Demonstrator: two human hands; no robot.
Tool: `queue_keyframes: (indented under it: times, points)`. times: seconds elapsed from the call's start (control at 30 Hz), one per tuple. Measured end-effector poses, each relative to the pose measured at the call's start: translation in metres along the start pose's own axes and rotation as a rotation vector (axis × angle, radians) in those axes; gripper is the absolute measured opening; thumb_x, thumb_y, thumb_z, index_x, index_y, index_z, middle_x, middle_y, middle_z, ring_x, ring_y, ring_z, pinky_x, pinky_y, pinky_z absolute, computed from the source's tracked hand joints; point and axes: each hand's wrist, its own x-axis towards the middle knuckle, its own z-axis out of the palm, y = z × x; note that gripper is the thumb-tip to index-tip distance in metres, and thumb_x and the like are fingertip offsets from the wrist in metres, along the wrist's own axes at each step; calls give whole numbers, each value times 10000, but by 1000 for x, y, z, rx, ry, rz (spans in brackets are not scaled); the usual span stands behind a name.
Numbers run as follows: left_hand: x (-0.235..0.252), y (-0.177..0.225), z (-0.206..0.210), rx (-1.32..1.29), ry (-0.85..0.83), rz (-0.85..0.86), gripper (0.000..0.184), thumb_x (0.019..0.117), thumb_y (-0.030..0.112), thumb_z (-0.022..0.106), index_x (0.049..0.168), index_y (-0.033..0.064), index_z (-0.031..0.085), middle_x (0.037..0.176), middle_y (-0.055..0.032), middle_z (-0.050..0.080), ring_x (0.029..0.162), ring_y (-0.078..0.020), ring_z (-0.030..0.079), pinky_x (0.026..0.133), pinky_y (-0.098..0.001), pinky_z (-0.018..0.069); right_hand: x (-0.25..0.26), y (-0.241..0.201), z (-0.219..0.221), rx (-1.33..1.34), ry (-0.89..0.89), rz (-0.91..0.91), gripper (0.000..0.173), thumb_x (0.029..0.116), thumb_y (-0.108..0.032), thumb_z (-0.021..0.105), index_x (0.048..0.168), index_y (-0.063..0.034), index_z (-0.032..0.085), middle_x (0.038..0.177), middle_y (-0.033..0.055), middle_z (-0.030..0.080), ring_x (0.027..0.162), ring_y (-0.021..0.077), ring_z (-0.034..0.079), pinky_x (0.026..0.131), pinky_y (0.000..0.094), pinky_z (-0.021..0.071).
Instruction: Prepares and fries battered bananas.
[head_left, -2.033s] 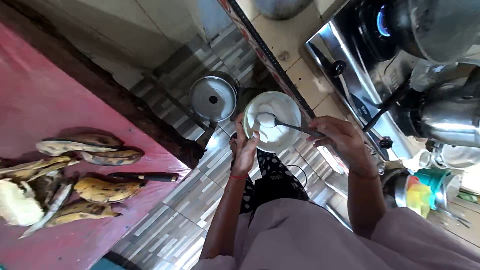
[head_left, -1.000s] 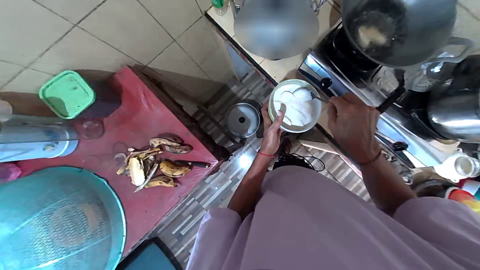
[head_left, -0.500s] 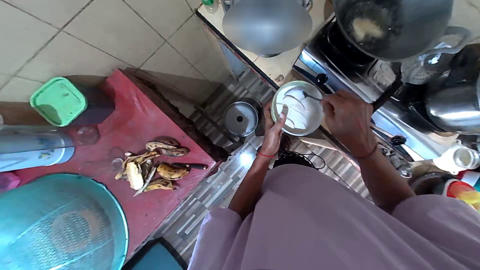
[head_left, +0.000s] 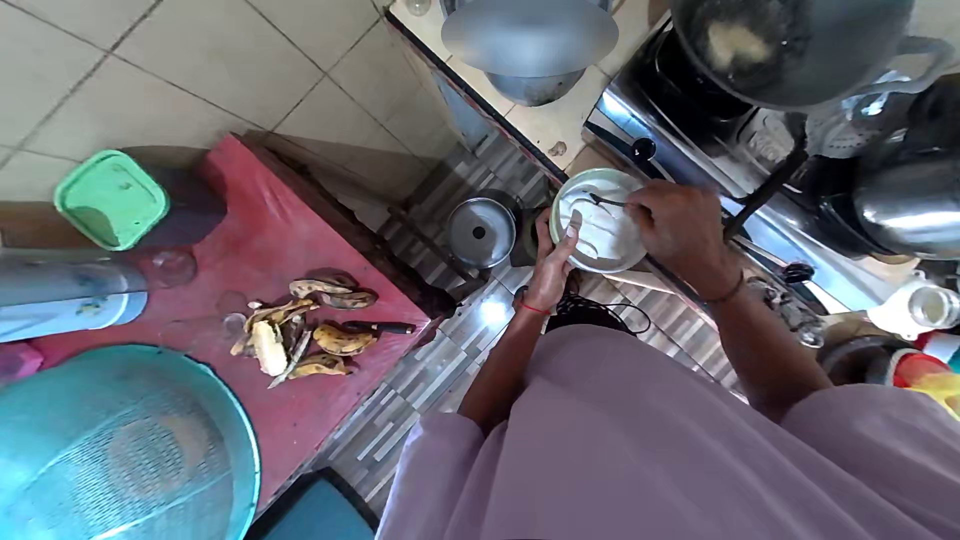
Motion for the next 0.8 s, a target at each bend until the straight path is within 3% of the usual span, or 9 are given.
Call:
queue_keyframes:
  times: [0.13, 0.23, 0.33, 0.43, 0.5, 0.63, 0.73, 0.8]
  points:
    - [-2, -7, -5, 17, -9, 24, 710, 942, 532, 623, 1535, 393, 259, 1398, 7, 554, 1072, -109, 647, 793, -306, 590, 1, 17, -16, 114, -117, 134, 190, 1018, -109, 597, 1019, -6, 757, 974, 228, 723, 907, 452, 695, 748, 673, 521]
    - [-2, -6, -7, -4, -32, 32, 728, 934, 538, 630, 1540, 385, 258, 1388, 1, 561, 1075, -122, 653, 806, -323, 598, -5, 34, -25, 274, -68, 217, 164, 1007, -112, 642, 1036, 1, 757, 963, 225, 723, 902, 395, 694, 812, 625, 531]
    - [-3, -6, -6, -17, -32, 47, 719, 936, 538, 637, 1537, 394, 269, 1402, 1, 554, 1093, -135, 650, 819, -340, 598, -19, 31, -31, 181, 54, 143, 174, 1020, -140, 615, 1034, -30, 749, 960, 184, 722, 829, 335, 697, 749, 556, 560]
    - [-2, -6, -4, -20, -29, 52, 736, 931, 531, 645, 1544, 392, 261, 1434, -4, 530, 1130, -151, 635, 845, -360, 593, -23, 12, -23, -70, 114, 92, 239, 1033, -140, 522, 1031, -9, 721, 964, 212, 685, 750, 402, 680, 586, 587, 522]
    - [-3, -5, -4, -5, -26, 48, 751, 924, 538, 650, 1547, 394, 256, 1440, -8, 527, 1120, -154, 639, 826, -361, 597, -21, 5, -13, -115, 117, 64, 236, 1026, -117, 513, 1031, 6, 715, 966, 221, 684, 723, 407, 681, 539, 574, 515]
    - [-5, -3, -4, 1, -35, 37, 728, 934, 537, 626, 1542, 394, 253, 1423, 1, 533, 1104, -135, 642, 833, -344, 594, -12, 17, -1, 70, 83, -11, 207, 1017, -93, 564, 1039, 11, 741, 948, 217, 687, 787, 396, 687, 633, 573, 533]
    - [-6, -3, -5, -18, -18, 41, 733, 935, 529, 634, 1546, 382, 259, 1427, -9, 534, 1121, -152, 639, 849, -359, 594, -24, 21, -13, 152, 129, -17, 218, 1039, -134, 564, 1095, -18, 741, 978, 180, 695, 775, 315, 680, 652, 492, 557]
    - [-5, -2, -5, -32, -4, 38, 739, 934, 535, 635, 1548, 382, 254, 1438, -4, 524, 1139, -152, 631, 870, -361, 588, -30, 19, -17, 143, 146, -14, 213, 1028, -133, 576, 1071, -12, 747, 944, 182, 694, 742, 312, 674, 627, 488, 546]
